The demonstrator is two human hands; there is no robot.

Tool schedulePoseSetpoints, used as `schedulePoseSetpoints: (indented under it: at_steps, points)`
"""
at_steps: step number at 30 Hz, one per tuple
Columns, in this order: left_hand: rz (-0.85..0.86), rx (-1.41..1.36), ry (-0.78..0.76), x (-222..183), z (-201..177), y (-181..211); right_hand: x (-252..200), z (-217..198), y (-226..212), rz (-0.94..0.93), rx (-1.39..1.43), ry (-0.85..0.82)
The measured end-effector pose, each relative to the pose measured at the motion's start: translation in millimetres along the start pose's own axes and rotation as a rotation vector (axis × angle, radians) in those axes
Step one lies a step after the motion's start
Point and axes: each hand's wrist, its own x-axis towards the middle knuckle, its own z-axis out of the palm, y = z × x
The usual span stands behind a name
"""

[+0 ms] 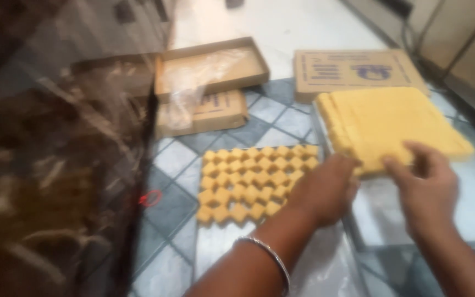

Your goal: Arranging square yellow pieces of food onto a metal tray.

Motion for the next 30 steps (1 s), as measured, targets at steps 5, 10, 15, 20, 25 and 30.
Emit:
schedulePoseSetpoints:
  at_steps: [5, 10, 15, 20, 25, 30]
  points:
    - [-0.263, -0.16, 0.024, -46, -74, -45, -74, 81, -69, 0.09, 0.017, -0.282]
    - [-0.636, -0.011, -0.368, -114, -103, -123, -160, 163, -41, 0.149, -0.052, -0.409]
    - [-0.779, 0.081, -0.675, -157, -68, -199, -223, 200, -32, 0.191, -0.082, -0.463]
    - [-1.033, 0.101, -0.628, -152, -106, -151, -244, 210, -53, 0.278, -0.073, -0.382]
    - [-1.068, 0.241, -0.436, -144, -126, -123, -251, 209, -68, 0.394, -0.027, -0.365]
    - [-1.046, 0.255, -0.385, -140, -112, -135, -248, 203, -86, 0.287, -0.186, -0.347]
